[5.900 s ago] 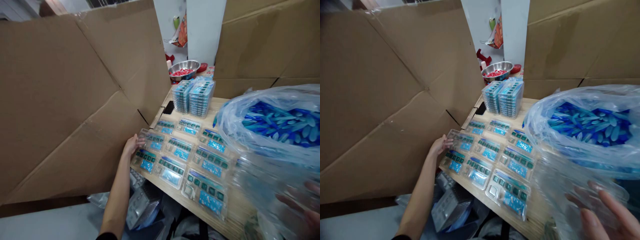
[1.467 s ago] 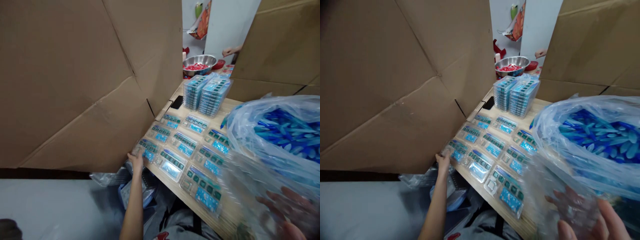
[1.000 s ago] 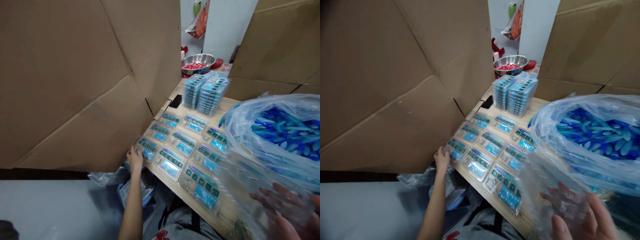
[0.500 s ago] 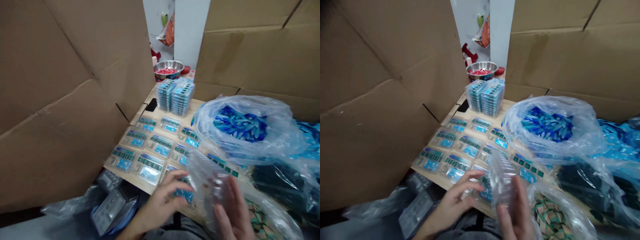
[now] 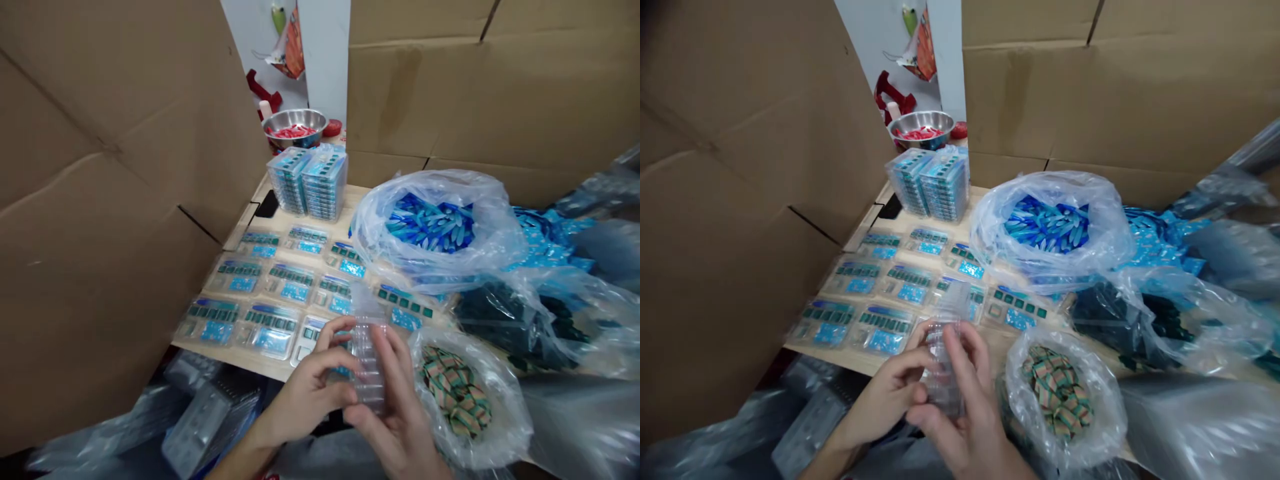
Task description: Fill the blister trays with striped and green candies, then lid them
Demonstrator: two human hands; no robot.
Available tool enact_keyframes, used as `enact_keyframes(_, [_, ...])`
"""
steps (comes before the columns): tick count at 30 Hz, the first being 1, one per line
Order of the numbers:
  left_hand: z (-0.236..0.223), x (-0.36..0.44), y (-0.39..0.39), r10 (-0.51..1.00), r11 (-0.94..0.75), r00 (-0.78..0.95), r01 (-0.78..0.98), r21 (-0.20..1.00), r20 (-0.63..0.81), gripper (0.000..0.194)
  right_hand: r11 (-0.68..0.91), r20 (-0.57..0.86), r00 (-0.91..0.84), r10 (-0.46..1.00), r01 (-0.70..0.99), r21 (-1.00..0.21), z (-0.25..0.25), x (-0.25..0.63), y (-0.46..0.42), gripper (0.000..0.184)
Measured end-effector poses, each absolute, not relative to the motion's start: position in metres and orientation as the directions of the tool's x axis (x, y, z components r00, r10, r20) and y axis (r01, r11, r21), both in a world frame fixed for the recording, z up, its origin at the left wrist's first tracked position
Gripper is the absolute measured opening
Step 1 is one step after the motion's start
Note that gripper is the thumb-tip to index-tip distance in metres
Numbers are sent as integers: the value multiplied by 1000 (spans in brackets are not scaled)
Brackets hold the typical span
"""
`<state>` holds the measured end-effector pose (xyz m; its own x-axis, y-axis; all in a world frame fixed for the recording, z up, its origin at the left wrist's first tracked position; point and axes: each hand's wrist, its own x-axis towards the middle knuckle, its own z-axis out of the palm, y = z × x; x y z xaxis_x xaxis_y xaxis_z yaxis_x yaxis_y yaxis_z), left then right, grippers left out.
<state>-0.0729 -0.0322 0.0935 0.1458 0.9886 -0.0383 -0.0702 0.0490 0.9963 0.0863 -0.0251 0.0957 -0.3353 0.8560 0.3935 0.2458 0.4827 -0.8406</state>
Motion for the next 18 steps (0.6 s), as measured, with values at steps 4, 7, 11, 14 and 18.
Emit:
enact_keyframes(4, [94, -75, -29, 983, 107, 153, -45, 993, -99, 45, 491, 402, -333, 853, 252, -834, 98, 87, -23, 68])
enact_keyframes(7, [94, -76, -27, 985, 76, 158, -28, 997, -71, 48, 502, 415, -325, 850, 257, -826, 97, 88, -22, 66])
enact_keyframes(11, [93, -72, -32, 990, 8, 143, 24, 1000, -11, 38, 496, 416, -308, 856, 261, -828, 91, 84, -24, 63])
enact_keyframes(14, [94, -71, -41, 1000, 1, 15, 31, 1000, -2, 27, 495, 436, -267, 859, 224, -839, 89, 86, -22, 59])
enact_keyframes(18, [95, -101, -33, 916, -68, -398, -293, 954, -57, 29, 390, 391, 8, 920, 69, -918, 108, 116, 9, 57])
